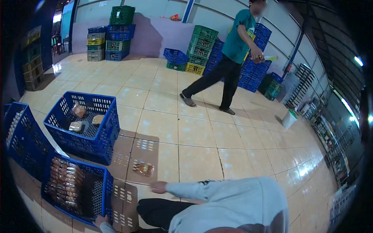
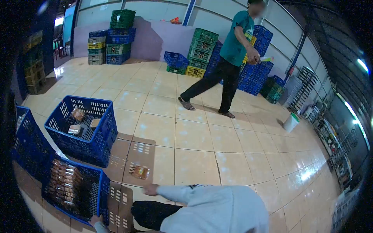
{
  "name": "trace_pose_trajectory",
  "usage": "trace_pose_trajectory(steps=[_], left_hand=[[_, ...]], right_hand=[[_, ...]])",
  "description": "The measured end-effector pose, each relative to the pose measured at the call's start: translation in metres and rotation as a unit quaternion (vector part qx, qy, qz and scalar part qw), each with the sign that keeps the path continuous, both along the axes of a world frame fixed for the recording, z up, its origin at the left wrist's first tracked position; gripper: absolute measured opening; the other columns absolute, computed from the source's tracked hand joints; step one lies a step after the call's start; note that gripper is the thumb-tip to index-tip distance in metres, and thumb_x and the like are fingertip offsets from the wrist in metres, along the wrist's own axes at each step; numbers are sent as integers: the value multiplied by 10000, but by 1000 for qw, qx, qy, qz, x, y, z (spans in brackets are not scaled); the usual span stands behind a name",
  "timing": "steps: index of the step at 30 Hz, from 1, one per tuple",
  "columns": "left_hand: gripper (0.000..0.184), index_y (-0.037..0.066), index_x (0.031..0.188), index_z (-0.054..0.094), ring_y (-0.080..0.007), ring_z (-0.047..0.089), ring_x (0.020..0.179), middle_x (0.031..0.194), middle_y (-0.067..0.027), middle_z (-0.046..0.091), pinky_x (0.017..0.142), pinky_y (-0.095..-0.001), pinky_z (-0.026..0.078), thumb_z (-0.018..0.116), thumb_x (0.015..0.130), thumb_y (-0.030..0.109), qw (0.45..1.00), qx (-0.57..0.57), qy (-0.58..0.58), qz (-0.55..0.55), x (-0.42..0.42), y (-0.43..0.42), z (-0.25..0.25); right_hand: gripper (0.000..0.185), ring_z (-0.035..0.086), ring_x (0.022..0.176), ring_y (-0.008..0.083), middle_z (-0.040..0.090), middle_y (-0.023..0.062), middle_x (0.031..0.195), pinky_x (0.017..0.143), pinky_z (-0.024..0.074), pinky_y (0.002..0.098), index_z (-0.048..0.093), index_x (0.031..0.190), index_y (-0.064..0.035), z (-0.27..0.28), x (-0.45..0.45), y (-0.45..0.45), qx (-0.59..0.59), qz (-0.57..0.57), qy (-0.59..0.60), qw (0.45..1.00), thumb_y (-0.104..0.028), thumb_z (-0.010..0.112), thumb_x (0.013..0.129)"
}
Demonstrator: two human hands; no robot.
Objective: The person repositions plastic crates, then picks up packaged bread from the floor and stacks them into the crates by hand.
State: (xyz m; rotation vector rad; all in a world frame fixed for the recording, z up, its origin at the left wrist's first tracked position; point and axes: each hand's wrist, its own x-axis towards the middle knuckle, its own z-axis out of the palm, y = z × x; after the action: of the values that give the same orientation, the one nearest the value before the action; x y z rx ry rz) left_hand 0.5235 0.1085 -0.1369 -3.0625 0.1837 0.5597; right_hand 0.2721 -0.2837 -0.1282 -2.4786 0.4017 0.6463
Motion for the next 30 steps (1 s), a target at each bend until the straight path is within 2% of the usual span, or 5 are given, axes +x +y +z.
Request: trace_pose_trajectory(steps=[1, 3, 11, 19, 30], left_hand=[[533, 77, 995, 699, -296, 660, 1010, 1040, -153, 699, 1089, -527, 296, 670, 749, 549, 1000, 15, -10, -5, -24, -3, 3], [603, 100, 1127, 637, -264, 645, 1056, 1111, -98, 683, 1101, -524, 287, 625, 781, 594, 998, 56, 35, 4, -66, -3, 10], [509, 194, 1156, 576, -251, 545, 1150, 1169, -26, 621, 1089, -523, 257, 577, 825, 581, 990, 61, 124, -18, -138, 6, -24], [521, 196, 1206, 561, -252, 502, 1203, 1238, -41, 575, 1101, -522, 240, 545, 843, 569, 990, 44, 127, -49, -151, -34, -3], [541, 198, 1275, 540, -254, 444, 1276, 1333, -61, 512, 1118, -521, 216, 501, 868, 552, 988, 40, 132, -71, -155, -56, 6]], right_hand=[[481, 573, 1088, 391, 593, 241, 1172, 955, 443, 491, 591, 1176, -48, -55, -77, -18, -38, -16, -82, 996, -427, 484, 900], [487, 569, 1120, 349, 577, 222, 1229, 967, 447, 464, 586, 1198, -48, -36, -205, -47, -59, -88, 137, 985, -416, 502, 890], [454, 611, 1040, 339, 622, 210, 1147, 913, 474, 459, 629, 1111, -53, -53, -512, -109, -99, -405, 261, 871, -427, 480, 900], [437, 655, 921, 334, 665, 199, 1036, 826, 510, 457, 672, 1000, -50, -73, -406, -111, -48, -265, 158, 950, -432, 486, 895], [428, 590, 1100, 324, 620, 162, 1183, 956, 458, 419, 616, 1145, -80, -29, -301, -69, 26, -220, -34, 975, -404, 546, 875]])
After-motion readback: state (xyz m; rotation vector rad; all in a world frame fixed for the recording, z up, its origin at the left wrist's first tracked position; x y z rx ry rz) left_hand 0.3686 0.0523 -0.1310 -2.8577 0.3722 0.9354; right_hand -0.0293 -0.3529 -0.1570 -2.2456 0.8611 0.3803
